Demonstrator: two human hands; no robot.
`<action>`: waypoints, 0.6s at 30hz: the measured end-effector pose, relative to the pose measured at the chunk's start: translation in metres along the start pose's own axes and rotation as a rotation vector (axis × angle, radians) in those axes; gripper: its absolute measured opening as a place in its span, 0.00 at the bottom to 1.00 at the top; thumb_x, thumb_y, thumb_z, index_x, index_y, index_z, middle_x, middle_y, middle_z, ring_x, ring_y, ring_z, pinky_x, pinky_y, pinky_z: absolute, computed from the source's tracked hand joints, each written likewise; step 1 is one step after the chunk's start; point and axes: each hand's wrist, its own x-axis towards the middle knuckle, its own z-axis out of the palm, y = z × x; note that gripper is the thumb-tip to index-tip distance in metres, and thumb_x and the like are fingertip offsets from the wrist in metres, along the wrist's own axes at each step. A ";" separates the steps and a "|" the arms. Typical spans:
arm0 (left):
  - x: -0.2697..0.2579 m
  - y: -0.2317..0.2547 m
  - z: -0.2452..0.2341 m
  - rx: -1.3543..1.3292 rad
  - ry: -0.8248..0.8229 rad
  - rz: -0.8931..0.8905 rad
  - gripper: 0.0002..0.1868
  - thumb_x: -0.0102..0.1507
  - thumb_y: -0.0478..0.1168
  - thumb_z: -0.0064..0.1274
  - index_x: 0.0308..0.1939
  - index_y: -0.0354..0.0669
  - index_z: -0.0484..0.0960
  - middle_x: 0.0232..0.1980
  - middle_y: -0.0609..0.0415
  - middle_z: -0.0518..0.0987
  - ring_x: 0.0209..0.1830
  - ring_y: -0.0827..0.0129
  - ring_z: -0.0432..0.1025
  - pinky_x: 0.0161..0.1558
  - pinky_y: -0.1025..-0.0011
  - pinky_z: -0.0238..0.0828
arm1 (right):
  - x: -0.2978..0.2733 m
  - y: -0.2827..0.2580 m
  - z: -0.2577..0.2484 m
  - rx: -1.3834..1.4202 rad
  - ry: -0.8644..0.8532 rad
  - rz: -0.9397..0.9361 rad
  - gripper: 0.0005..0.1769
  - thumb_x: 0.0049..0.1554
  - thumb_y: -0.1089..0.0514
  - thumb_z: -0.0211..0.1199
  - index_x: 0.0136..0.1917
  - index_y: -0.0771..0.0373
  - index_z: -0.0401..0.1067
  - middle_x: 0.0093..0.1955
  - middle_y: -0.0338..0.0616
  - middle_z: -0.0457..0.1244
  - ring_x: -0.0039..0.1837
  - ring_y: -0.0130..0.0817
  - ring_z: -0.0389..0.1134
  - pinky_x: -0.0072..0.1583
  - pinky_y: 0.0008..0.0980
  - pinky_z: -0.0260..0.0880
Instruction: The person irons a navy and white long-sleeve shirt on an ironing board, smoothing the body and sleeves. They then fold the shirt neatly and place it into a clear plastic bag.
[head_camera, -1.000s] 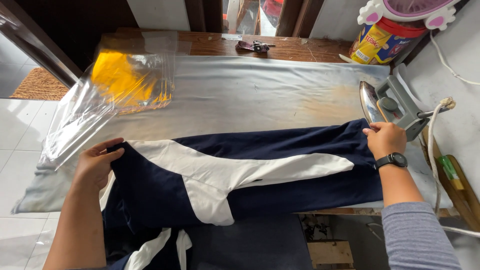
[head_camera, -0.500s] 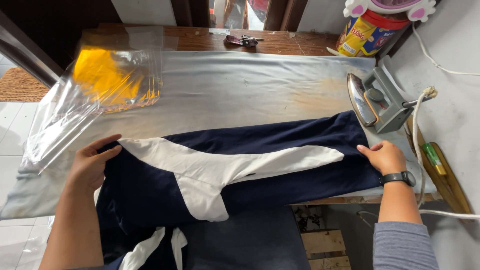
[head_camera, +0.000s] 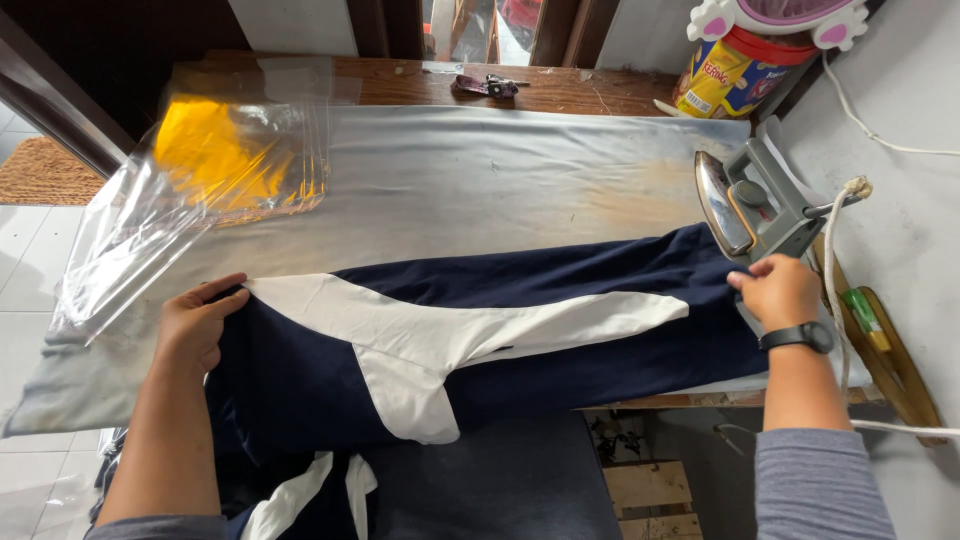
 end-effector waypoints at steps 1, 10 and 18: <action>0.012 -0.009 0.001 0.002 -0.001 -0.001 0.14 0.64 0.41 0.62 0.54 0.60 0.87 0.32 0.62 0.71 0.19 0.76 0.54 0.18 0.74 0.44 | -0.007 0.002 -0.012 0.000 -0.001 0.002 0.19 0.55 0.45 0.76 0.51 0.60 0.81 0.51 0.51 0.73 0.55 0.52 0.72 0.56 0.46 0.69; 0.044 -0.019 -0.018 0.028 0.001 0.207 0.21 0.60 0.35 0.64 0.58 0.49 0.83 0.64 0.40 0.76 0.67 0.65 0.70 0.60 0.73 0.70 | 0.001 0.067 0.013 0.654 -0.395 0.060 0.10 0.56 0.71 0.71 0.46 0.75 0.70 0.42 0.60 0.63 0.44 0.53 0.71 0.51 0.46 0.77; 0.015 -0.004 -0.018 0.253 0.172 0.242 0.14 0.63 0.44 0.68 0.52 0.55 0.88 0.34 0.57 0.74 0.25 0.67 0.66 0.23 0.67 0.65 | 0.004 -0.004 0.003 0.658 -0.291 0.093 0.22 0.60 0.40 0.67 0.51 0.53 0.59 0.55 0.44 0.62 0.58 0.35 0.59 0.59 0.36 0.56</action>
